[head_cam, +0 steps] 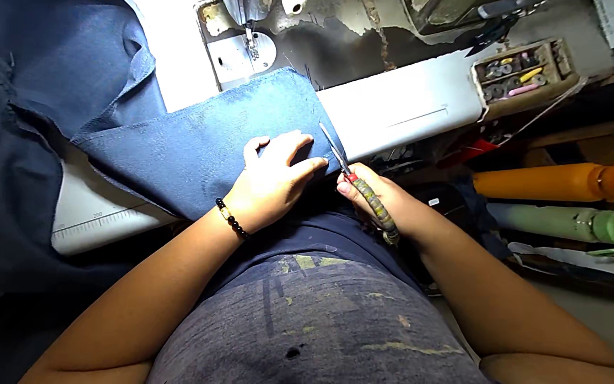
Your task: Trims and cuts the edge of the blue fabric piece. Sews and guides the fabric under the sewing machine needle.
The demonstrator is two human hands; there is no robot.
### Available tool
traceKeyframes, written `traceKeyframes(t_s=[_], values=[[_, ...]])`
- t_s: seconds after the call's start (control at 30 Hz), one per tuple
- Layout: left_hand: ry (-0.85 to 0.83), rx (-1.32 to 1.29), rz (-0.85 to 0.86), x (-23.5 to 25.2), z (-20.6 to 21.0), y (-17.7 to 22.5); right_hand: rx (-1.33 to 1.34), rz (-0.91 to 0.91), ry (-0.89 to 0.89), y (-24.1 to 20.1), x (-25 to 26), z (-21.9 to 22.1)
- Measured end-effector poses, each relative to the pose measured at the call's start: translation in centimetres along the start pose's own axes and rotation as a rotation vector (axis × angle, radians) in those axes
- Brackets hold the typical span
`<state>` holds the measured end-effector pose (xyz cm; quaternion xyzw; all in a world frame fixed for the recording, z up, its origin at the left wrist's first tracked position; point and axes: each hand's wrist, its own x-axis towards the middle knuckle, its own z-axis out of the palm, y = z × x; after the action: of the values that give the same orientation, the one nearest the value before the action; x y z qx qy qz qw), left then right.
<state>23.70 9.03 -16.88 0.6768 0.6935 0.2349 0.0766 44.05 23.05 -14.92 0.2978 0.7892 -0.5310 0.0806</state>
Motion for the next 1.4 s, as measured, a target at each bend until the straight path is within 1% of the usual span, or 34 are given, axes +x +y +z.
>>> traceKeyframes(t_s=[0.1,0.2,0.37,0.57,0.7,0.8,0.83,0.9,0.93,0.97,1.03,1.07,1.13,1.27,1.4], values=[[0.001,0.002,0.001,0.0,0.0,0.0,0.012,-0.007,0.076,-0.1,-0.1,0.5],[-0.002,0.008,0.001,0.0,0.1,0.0,-0.003,0.017,0.087,-0.3,-0.2,0.6],[0.009,-0.001,0.019,-0.4,0.3,0.4,0.001,-0.018,-0.05,0.2,0.0,-0.3],[0.009,0.0,0.028,-0.6,0.5,0.8,-0.043,-0.006,0.023,-0.6,0.7,0.2],[-0.013,0.005,0.022,-0.6,0.3,0.9,-0.023,-0.007,0.072,-0.9,0.9,0.4],[-0.116,0.001,-0.01,0.3,-0.9,1.3,-0.041,-0.008,0.101,-0.9,0.9,0.4],[-0.125,-0.013,-0.017,1.0,-1.5,1.3,-0.042,0.0,0.102,-0.9,0.9,0.4],[-0.093,-0.006,-0.055,2.5,-2.3,1.0,-0.023,0.015,0.093,-0.9,0.8,0.3],[-0.065,0.041,-0.089,3.2,-2.5,0.6,-0.004,0.021,0.082,-0.8,0.7,0.3],[-0.065,0.101,-0.146,3.8,-2.4,0.1,0.013,0.026,0.051,-0.7,0.6,0.2],[-0.155,0.186,-0.276,4.4,-1.9,-1.0,0.086,0.058,-0.062,-0.4,0.3,-0.3],[-0.185,0.202,-0.314,4.3,-1.4,-1.3,0.122,0.076,-0.11,-0.3,0.1,-0.6],[-0.168,0.223,-0.318,3.5,-0.5,-1.0,0.147,0.083,-0.155,-0.3,0.0,-0.8],[-0.148,0.215,-0.297,2.4,0.2,0.3,0.087,0.057,-0.081,-0.4,0.5,0.1],[-0.158,0.209,-0.311,2.4,0.2,0.4,0.018,0.015,0.008,-0.4,0.9,0.7]])
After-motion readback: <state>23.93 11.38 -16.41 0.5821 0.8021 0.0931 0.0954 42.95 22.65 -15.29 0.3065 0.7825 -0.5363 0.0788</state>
